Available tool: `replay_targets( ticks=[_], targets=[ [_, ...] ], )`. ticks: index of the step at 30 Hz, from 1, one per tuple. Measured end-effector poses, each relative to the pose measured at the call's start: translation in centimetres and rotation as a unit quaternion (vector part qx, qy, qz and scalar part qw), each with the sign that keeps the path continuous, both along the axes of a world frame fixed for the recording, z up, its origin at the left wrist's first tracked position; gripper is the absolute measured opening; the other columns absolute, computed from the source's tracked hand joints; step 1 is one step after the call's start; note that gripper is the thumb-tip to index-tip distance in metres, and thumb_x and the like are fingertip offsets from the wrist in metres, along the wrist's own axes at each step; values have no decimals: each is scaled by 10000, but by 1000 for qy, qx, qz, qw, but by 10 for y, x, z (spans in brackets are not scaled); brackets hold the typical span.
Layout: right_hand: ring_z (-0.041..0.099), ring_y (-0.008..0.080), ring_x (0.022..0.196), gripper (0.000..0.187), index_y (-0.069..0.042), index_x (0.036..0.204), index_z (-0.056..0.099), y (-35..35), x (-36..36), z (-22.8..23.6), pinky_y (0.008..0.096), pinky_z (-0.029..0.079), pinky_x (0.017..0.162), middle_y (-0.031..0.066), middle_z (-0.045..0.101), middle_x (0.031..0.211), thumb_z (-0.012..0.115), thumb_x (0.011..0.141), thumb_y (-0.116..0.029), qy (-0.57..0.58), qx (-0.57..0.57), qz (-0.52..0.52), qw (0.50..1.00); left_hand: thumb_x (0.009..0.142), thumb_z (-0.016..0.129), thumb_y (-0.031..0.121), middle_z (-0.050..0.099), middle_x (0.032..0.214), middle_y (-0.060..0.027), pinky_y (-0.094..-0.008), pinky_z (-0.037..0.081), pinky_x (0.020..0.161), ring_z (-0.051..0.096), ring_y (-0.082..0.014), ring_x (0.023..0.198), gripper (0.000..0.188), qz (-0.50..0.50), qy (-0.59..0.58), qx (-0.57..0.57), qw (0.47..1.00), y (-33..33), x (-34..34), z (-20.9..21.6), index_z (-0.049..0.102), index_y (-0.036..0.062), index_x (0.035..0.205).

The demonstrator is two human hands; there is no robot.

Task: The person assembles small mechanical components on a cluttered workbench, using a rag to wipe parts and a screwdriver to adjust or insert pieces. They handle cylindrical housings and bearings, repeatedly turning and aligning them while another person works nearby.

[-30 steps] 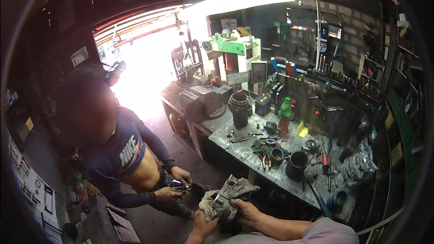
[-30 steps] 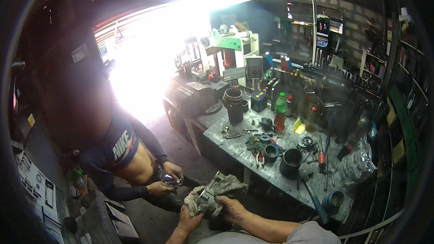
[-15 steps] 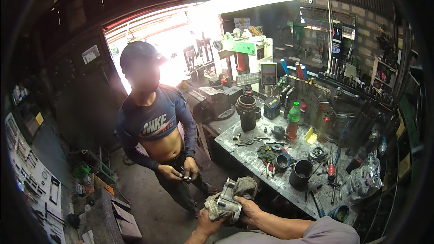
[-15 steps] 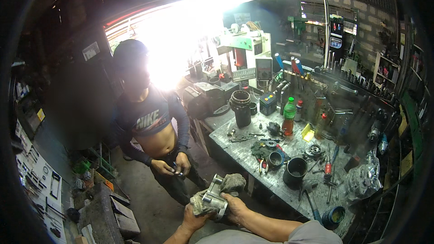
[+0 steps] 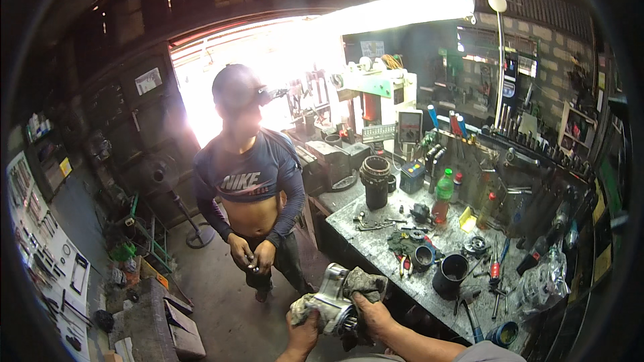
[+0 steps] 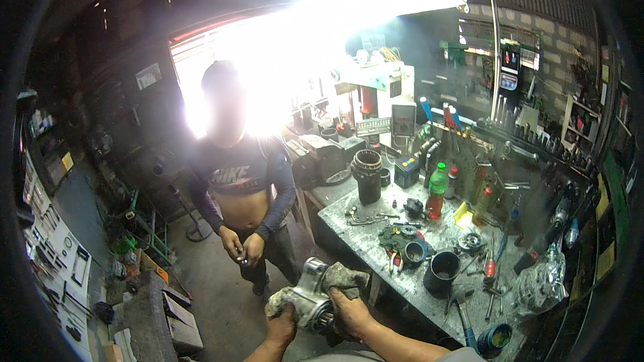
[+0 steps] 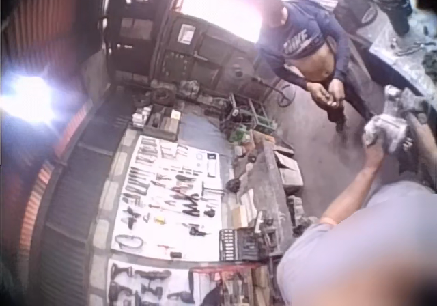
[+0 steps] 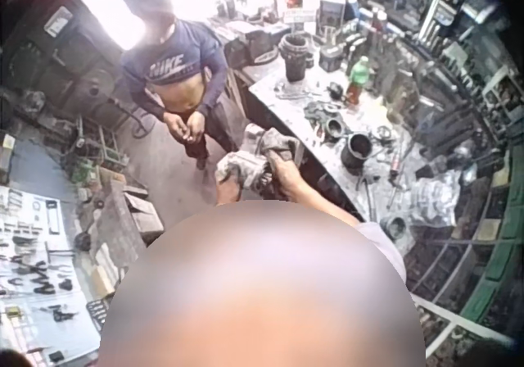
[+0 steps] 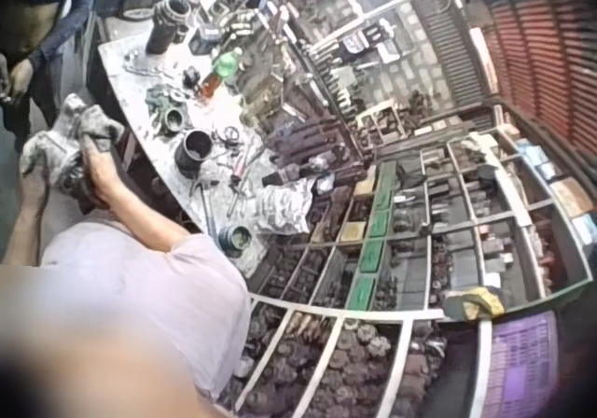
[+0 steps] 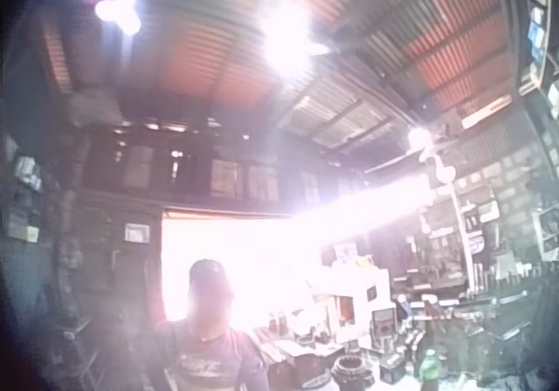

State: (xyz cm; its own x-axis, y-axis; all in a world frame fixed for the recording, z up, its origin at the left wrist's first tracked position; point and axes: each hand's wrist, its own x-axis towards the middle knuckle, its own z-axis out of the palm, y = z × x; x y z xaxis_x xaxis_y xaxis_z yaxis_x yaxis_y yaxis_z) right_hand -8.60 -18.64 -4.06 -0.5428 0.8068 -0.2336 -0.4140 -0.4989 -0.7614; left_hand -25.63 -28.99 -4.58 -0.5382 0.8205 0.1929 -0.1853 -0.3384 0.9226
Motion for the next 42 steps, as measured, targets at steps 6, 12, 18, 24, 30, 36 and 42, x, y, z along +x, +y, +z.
replay_targets(
  ticks=[6, 12, 18, 24, 30, 36, 42],
  targets=[
    [660, 321, 1282, 540, -31, 1521, 554, -8, 10, 5, 509, 519, 1133, 133, 663, 1430, 717, 1096, -322, 57, -73, 58, 994, 1029, 797, 145, 787, 1077, -47, -334, 572, 884, 712, -125, 979, 181, 20, 173, -130, 976, -20, -23, 0, 746, 14, 1141],
    [652, 240, 1188, 493, 6, 1457, 584, -26, -15, 25, 442, 539, 1042, 108, 678, 1301, 751, 1084, -270, -59, 226, -79, 969, 1059, 787, 278, 778, 1144, -80, -373, 609, 891, 752, -195, 1003, 364, -36, 137, -77, 987, -15, -9, 30, 685, 30, 1305],
    [683, 343, 1286, 652, -40, 1550, 508, -18, -24, 68, 498, 549, 1136, 186, 683, 1408, 767, 1058, -381, 172, 106, 32, 979, 1065, 721, 478, 769, 1129, -108, -437, 664, 886, 766, -241, 987, 494, -105, -410, 6, 906, -30, -30, 28, 672, 42, 1291],
    [672, 298, 1273, 699, -42, 1506, 568, -31, -43, 64, 462, 536, 1139, 137, 682, 1411, 697, 1059, -564, 98, 186, 157, 965, 1112, 685, 455, 752, 1112, -17, -316, 592, 823, 704, -111, 931, 434, -34, -17, 58, 998, -30, -53, 6, 685, 65, 1302],
    [661, 256, 1273, 650, -31, 1524, 552, -26, -39, 34, 426, 538, 1117, 116, 674, 1412, 699, 1088, -490, -1, 259, 204, 944, 1134, 653, 367, 742, 1184, -41, -333, 634, 870, 742, -154, 992, 360, -230, -352, 19, 907, -36, -53, 2, 664, 88, 1362],
    [664, 180, 1121, 482, -38, 1389, 637, -26, -69, 40, 352, 553, 987, 58, 700, 1246, 668, 1123, -438, -24, 234, 48, 971, 1134, 636, 297, 726, 1193, -38, -342, 644, 867, 737, -161, 982, 300, -267, -368, 57, 889, -40, -44, -12, 648, 110, 1369],
    [593, 330, 1407, 824, -42, 1564, 527, 7, -45, 87, 486, 509, 1171, 159, 615, 1520, 579, 1064, -695, 267, 83, 190, 941, 1112, 688, 315, 753, 1105, -15, -324, 606, 887, 716, -123, 980, 263, -187, -177, 12, 966, -43, -69, -13, 718, 92, 1247]
  ],
)
